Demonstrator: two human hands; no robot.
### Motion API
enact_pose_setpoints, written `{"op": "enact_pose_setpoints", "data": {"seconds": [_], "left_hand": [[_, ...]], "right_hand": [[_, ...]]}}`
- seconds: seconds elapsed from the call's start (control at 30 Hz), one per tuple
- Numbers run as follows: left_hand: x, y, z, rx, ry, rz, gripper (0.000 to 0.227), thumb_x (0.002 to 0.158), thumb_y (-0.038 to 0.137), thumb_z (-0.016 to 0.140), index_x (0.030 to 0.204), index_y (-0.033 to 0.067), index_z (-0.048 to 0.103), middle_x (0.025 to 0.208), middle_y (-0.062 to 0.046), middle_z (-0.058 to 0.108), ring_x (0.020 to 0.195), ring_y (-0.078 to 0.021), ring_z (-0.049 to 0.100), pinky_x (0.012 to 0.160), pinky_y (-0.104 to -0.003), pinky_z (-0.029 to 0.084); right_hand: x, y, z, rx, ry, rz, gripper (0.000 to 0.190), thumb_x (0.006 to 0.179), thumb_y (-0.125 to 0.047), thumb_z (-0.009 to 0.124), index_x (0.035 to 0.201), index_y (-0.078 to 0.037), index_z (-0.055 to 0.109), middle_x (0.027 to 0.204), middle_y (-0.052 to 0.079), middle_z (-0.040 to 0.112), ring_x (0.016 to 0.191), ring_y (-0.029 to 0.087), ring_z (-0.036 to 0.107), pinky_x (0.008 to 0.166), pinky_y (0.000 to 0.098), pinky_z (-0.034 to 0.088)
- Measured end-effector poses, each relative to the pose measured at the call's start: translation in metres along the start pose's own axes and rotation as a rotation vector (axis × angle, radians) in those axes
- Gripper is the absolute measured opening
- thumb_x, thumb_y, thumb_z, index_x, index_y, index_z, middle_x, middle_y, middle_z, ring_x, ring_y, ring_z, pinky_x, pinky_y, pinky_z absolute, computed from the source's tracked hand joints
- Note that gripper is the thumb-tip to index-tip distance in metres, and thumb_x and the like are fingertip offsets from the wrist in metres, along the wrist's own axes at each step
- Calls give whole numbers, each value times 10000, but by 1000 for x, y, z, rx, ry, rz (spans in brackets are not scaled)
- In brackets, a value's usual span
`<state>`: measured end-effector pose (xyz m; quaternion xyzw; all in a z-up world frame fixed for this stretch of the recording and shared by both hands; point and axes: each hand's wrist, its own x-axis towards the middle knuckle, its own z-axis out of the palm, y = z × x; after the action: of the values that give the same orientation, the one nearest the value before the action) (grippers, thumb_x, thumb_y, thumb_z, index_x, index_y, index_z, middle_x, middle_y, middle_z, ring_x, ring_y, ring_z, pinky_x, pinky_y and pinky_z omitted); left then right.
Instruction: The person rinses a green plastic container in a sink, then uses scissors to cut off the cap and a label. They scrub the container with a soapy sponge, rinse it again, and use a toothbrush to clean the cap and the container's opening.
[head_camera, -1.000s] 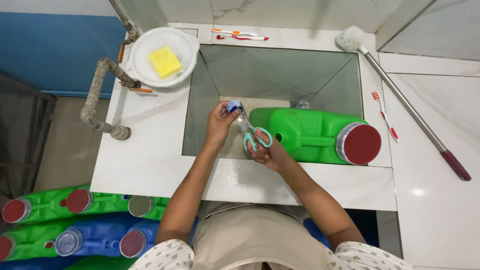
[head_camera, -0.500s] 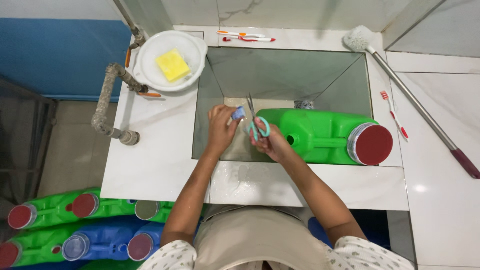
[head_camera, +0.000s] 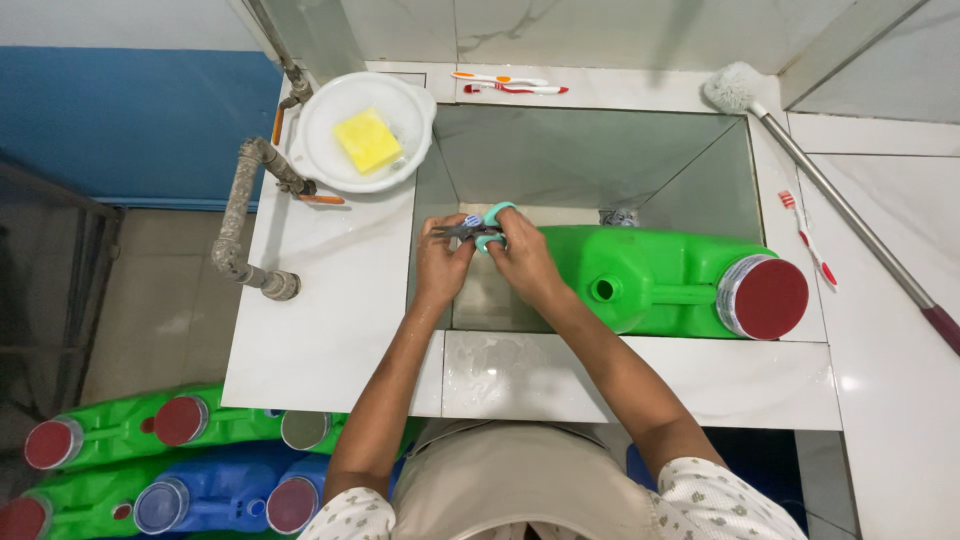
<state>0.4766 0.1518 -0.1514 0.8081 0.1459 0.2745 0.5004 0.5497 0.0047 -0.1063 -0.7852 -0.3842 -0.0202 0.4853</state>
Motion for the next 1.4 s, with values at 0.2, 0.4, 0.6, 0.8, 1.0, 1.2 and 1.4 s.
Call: {"op": "enact_pose_setpoints", "data": {"seconds": [0.2, 0.4, 0.6, 0.8, 1.0, 1.2, 1.4], "left_hand": [[8, -4, -16, 213, -49, 238, 315, 818, 104, 816, 1115, 55, 721, 1087, -102, 692, 1100, -300, 574, 957, -418, 460], [9, -18, -17, -158, -168, 104, 274, 868, 185, 831, 1059, 66, 674, 1141, -113, 619, 1104, -273, 603, 985, -363, 476], [32, -5, -23, 367, -191, 377, 311, 822, 246, 836, 1046, 72, 708, 1047, -59, 721, 1019, -224, 620, 866, -384, 417], [32, -34, -12, -585, -434, -220, 291, 994, 228, 796, 1106, 17, 630, 1050, -75, 663, 945, -163, 620, 826, -312, 512], [42, -74, 8, -1285, -106, -651, 371, 938, 287, 710, 1142, 9, 574, 1035, -168, 672, 850, -273, 725, 744, -357, 584], [43, -149, -10, 42, 173, -413, 394, 935, 350, 773, 1071, 101, 499, 1010, -163, 591, 851, -324, 627, 731, -438, 526], [0, -138, -76, 710, 90, -366, 290, 963, 372, 715, 1084, 112, 674, 1192, -209, 549, 915, -448, 650, 823, -523, 525]], "right_hand": [[4, 18, 23, 217, 118, 222, 237, 835, 51, 707, 1034, -5, 593, 835, 99, 660, 754, 197, 636, 694, 338, 536], [25, 57, 38, 761, 123, 422, 131, 911, 37, 664, 1023, -2, 608, 914, 26, 697, 831, 78, 635, 741, 244, 531], [26, 71, 50, 301, 139, 249, 226, 846, 39, 649, 1070, 19, 621, 834, 71, 652, 720, 94, 593, 635, 249, 508], [67, 138, 48, 820, 290, 726, 158, 832, 2, 634, 990, -1, 618, 830, 104, 691, 667, 149, 701, 630, 307, 622], [87, 143, 43, 117, 183, 570, 215, 886, -133, 722, 984, 20, 608, 796, 165, 713, 710, 255, 753, 642, 387, 581], [73, 180, 3, -213, 140, 301, 303, 830, -124, 771, 1061, -5, 615, 918, 265, 698, 919, 488, 659, 774, 515, 521], [5, 267, -212, -351, 69, 357, 286, 950, -219, 692, 1110, 17, 703, 977, 238, 727, 869, 351, 704, 759, 455, 531]]}}
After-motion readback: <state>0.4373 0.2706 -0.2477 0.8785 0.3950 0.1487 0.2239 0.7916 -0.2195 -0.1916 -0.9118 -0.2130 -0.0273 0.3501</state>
